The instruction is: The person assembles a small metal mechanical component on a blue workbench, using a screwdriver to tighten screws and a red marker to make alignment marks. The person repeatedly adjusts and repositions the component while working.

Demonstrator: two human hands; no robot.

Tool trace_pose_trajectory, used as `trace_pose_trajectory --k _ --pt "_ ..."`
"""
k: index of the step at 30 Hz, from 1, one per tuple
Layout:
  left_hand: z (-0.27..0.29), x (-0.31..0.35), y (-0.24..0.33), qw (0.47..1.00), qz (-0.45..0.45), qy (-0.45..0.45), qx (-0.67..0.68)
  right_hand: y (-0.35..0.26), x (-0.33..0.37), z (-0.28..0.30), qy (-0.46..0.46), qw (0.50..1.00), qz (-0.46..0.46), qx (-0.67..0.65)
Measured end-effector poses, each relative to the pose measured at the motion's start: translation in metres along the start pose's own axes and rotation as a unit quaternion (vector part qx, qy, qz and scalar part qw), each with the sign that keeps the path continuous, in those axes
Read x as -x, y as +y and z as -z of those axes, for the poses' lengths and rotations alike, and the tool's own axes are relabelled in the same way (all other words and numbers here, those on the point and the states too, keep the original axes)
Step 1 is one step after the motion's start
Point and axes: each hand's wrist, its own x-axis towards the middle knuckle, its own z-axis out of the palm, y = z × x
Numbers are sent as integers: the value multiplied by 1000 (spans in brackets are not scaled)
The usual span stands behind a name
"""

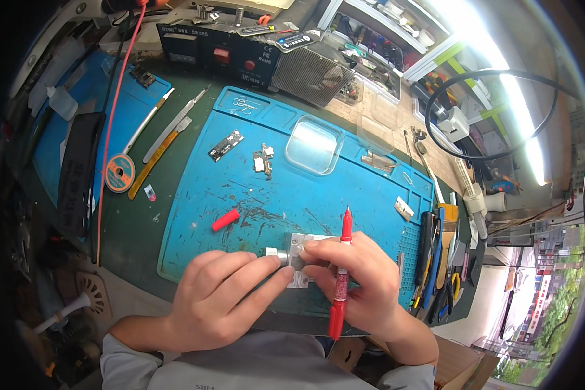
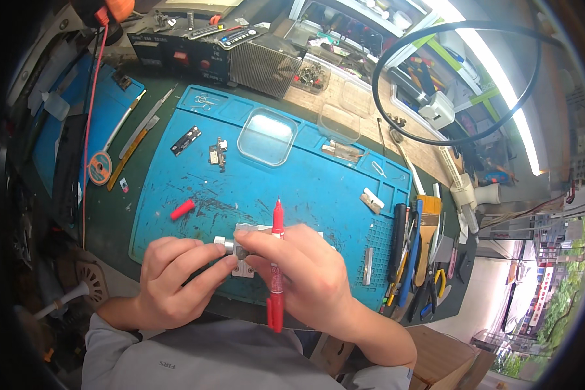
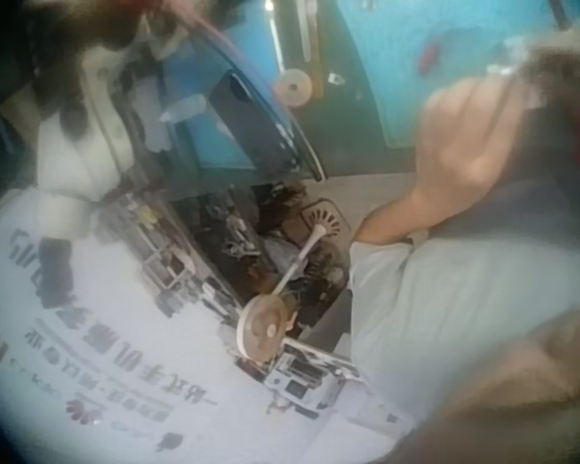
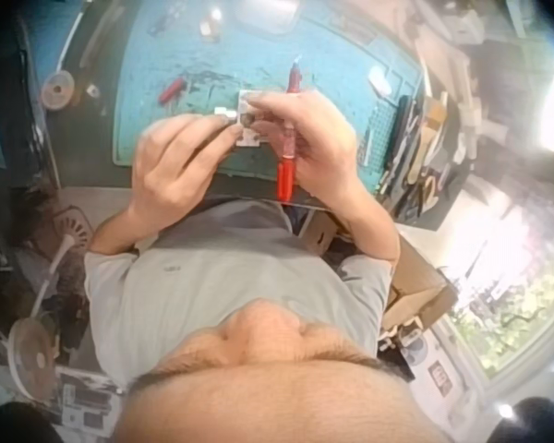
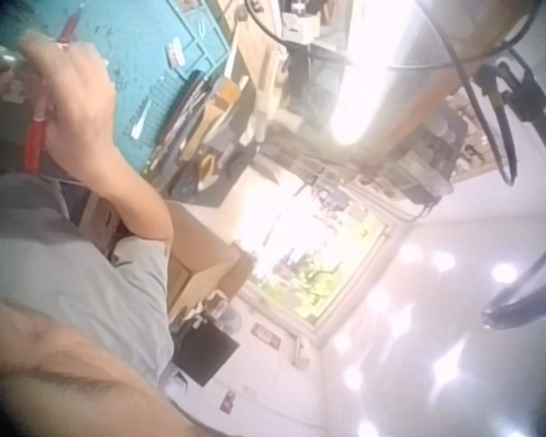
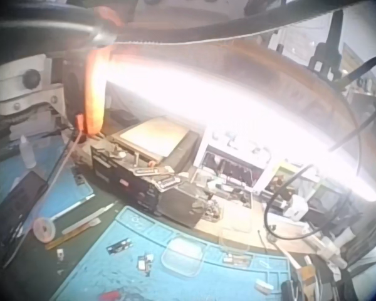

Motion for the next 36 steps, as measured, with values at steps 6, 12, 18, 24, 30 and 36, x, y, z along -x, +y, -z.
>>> trace_pose_trajectory --k 6,12,18,24,30,36 --pt "1 -2 4 999 25 0 19 3 0 -1 6 1000 22 8" --pt "1 -2 2 1000 6 -19 -9 3 1 0 10 1000 22 15" --pt "-1 -1 2 999 -7 -20 -32 3 0 0 8 999 33 7" --pt "-1 0 1 999 -11 -20 -30 4 -1 -2 15 999 41 9" --pt "-2 1 1 1000 -9 -3 -17 4 1 -2 14 999 39 11" --pt "-2 0 2 1000 -2 7 -7 5 2 -5 30 998 43 19"
